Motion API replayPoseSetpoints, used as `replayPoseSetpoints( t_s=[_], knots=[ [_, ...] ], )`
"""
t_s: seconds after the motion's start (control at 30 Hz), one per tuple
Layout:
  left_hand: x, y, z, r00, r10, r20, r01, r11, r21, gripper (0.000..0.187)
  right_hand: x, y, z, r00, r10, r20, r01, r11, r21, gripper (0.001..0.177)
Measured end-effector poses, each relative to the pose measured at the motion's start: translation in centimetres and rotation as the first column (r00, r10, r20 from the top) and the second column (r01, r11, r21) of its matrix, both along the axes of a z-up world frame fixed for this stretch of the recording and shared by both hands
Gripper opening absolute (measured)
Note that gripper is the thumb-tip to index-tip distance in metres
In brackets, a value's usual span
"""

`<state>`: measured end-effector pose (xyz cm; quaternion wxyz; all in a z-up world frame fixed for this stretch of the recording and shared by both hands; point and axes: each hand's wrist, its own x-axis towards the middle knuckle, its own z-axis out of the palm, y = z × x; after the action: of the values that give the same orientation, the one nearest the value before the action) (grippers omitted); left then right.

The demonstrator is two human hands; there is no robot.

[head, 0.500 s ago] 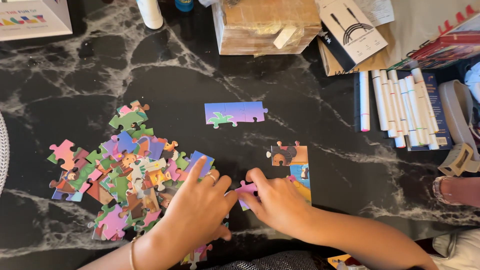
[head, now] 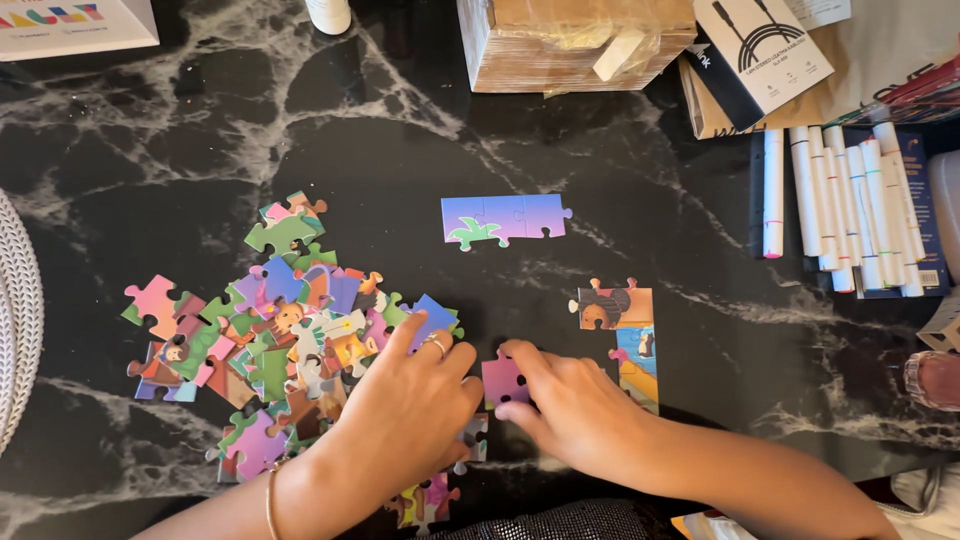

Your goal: Assembling a jigsaw puzzle on a table.

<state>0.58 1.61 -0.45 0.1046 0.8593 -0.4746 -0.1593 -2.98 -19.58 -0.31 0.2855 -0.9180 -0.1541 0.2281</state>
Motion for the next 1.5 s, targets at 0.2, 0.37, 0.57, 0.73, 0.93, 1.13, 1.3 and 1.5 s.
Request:
replayPoseSetpoints(
  t_s=[0.2,0.37,0.57,0.73,0.93,1.13,1.3,1.5],
  knots=[
    [0.3,0.5,-0.2,1.0,0.003,0.021,-0.002,0.998,-0.068,0.048,1.9,0.1,0.8,0.992,-0.042,-0.12,0.033,0.996,-0.079,0.058],
    [0.9,1.1,0.5,0.999,0.022,0.032,-0.019,0.997,-0.08,0.05,3.1,-2.1,2.6,0.993,-0.078,-0.091,0.062,0.984,-0.167,0.06],
    [1.1,0.9,0.7,0.994,0.074,0.077,-0.066,0.994,-0.091,0.052,2.5,-0.9,1.6,0.994,0.085,0.075,-0.078,0.993,-0.083,0.063],
    [1.9,0.7,1.7,0.981,0.132,0.143,-0.119,0.988,-0.093,0.057,2.9,-0.4,1.2,0.995,0.095,0.025,-0.09,0.982,-0.163,0.058],
    [2.7,0.6,2.9,0.969,0.191,0.156,-0.189,0.982,-0.025,0.054,4.2,-2.1,0.0,0.991,0.071,0.11,-0.05,0.982,-0.184,0.045],
    [3.5,-0.5,3.5,0.969,0.189,0.159,-0.187,0.982,-0.028,0.05,5.4,-2.8,0.0,0.989,0.033,0.145,-0.004,0.981,-0.194,0.043],
    [3.9,-2.0,2.8,0.972,0.169,0.166,-0.165,0.986,-0.037,0.051,6.7,-3.7,0.8,0.981,-0.022,0.195,0.062,0.977,-0.205,0.043],
    [4.4,-3.9,2.2,0.97,0.154,0.186,-0.14,0.987,-0.084,0.052,7.7,-6.4,0.9,0.958,-0.007,0.287,0.03,0.997,-0.077,0.043]
  ],
)
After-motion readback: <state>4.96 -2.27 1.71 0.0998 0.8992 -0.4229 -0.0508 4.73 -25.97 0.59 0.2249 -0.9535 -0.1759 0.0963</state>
